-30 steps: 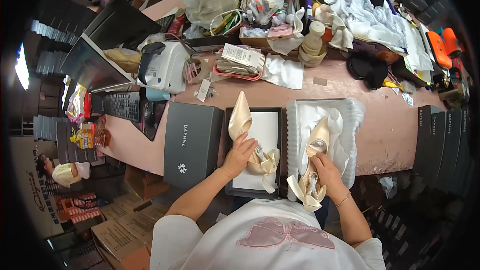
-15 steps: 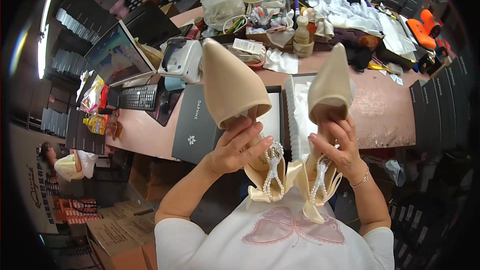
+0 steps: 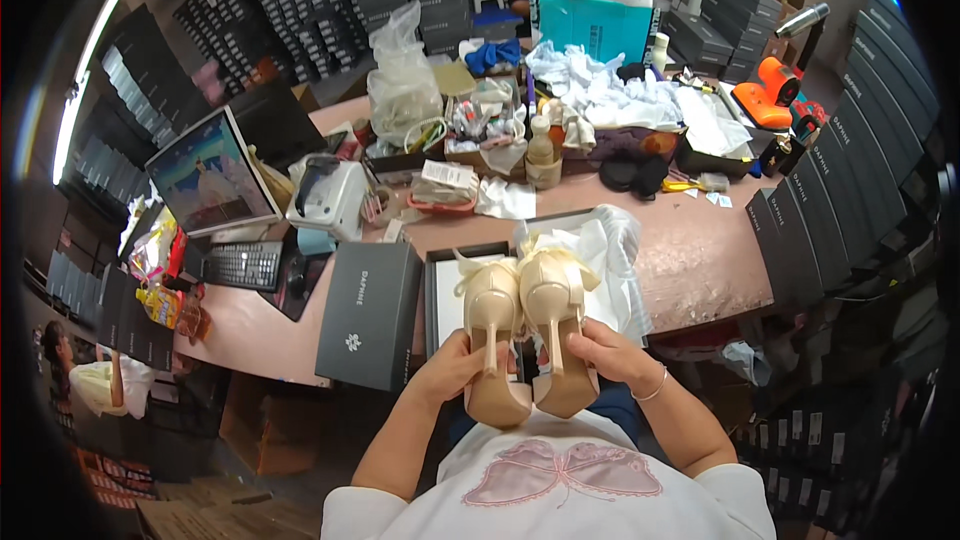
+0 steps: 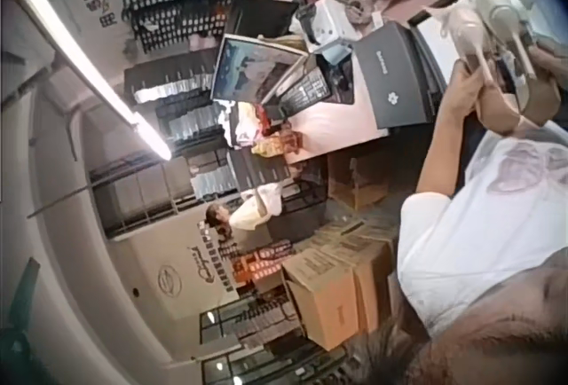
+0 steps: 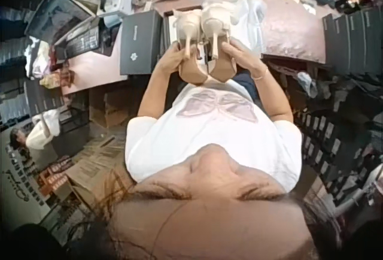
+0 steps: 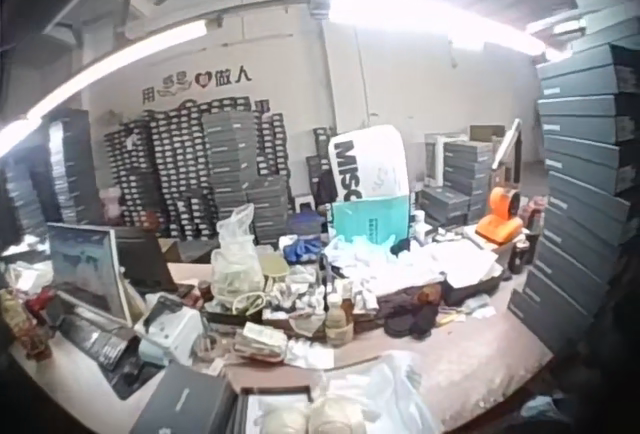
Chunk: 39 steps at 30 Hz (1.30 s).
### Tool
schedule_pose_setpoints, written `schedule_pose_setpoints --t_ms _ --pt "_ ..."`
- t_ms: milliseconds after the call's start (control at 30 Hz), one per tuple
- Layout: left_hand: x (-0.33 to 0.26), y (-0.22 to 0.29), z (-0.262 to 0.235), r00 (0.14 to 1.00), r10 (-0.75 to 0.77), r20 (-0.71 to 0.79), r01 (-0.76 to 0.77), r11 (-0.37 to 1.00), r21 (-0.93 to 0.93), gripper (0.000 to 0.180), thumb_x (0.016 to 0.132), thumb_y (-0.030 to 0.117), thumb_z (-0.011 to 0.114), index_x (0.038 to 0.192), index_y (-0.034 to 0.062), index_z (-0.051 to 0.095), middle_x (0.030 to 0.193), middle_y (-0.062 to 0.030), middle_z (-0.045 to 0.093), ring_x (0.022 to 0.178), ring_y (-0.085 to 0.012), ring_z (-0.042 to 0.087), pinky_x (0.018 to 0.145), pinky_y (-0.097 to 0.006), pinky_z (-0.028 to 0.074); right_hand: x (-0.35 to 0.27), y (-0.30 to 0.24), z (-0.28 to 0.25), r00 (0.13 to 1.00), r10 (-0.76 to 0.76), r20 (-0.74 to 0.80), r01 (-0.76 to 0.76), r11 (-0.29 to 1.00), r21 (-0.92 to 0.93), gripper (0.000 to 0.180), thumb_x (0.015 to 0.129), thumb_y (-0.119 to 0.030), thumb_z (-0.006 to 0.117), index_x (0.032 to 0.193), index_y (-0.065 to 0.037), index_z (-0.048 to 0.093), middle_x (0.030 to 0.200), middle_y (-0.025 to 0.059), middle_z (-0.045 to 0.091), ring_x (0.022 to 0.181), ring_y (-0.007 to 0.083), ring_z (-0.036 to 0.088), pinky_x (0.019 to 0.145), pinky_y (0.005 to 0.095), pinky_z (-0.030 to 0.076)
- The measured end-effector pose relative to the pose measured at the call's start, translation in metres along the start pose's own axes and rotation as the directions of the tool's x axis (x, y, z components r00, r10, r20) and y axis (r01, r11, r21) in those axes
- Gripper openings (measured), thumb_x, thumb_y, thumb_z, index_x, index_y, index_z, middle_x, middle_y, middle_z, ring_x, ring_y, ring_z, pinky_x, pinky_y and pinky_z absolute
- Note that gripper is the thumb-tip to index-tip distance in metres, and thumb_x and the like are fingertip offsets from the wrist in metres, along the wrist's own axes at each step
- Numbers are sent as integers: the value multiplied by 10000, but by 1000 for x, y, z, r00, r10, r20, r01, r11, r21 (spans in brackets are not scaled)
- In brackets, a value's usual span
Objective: Inspecting and packing a pair of high-heeled shoes into a branded shoe box with protective tissue paper.
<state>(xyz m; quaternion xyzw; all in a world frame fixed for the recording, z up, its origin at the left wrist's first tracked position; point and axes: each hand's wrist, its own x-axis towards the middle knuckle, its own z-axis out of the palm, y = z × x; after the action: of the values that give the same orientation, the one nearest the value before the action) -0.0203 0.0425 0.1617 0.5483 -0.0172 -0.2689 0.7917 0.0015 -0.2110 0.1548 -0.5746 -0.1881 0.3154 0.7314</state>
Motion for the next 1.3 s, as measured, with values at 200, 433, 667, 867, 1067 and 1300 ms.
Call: schedule_pose_setpoints --t_ms 200,433,667,867,1067,1300 --pt "17 -9 -1 995 -2 -103 11 997 80 234 930 238 631 984 11 638 890 -45 656 821 -121 621 741 -279 514 17 23 -22 998 67 -7 -66 988 142 506 970 -438 485 1210 6 514 1067 104 616 999 169 588 873 303 477" --pt "30 -5 -18 993 5 -119 27 964 263 262 910 235 663 1014 -6 660 887 -45 673 804 -110 623 727 -275 518 31 37 -34 1000 26 -15 -25 995 99 485 981 -344 508 1309 10 465 1152 42 580 1027 97 536 897 272 459" --pt "47 -16 -29 996 -35 -79 37 999 28 273 957 286 572 991 17 605 867 -58 656 782 -146 646 707 -290 535 43 32 -28 991 97 -90 -60 936 348 552 990 -489 387 1269 -21 467 1037 116 623 928 171 616 793 298 521" --pt "65 -13 -37 969 -245 -15 216 881 -421 401 995 333 336 1090 3 542 829 -132 645 735 -232 656 721 -379 571 56 40 -33 956 284 -78 -180 773 609 504 1025 -444 239 1297 -71 443 995 132 637 790 162 639 662 274 539" --pt "66 -19 -38 971 -238 -6 219 902 -372 421 989 353 324 1090 9 545 828 -140 639 732 -250 658 735 -412 574 51 44 -31 970 233 -64 -147 779 610 478 1009 -432 319 1276 -60 457 984 121 633 808 147 634 664 263 538" --pt "73 36 -73 947 -110 -301 319 409 855 500 964 446 426 1119 -14 545 819 -128 666 726 -276 663 730 -390 545 42 -1 -32 940 -42 -339 135 957 257 299 932 -133 542 1189 17 513 1110 141 633 974 178 635 765 319 559"
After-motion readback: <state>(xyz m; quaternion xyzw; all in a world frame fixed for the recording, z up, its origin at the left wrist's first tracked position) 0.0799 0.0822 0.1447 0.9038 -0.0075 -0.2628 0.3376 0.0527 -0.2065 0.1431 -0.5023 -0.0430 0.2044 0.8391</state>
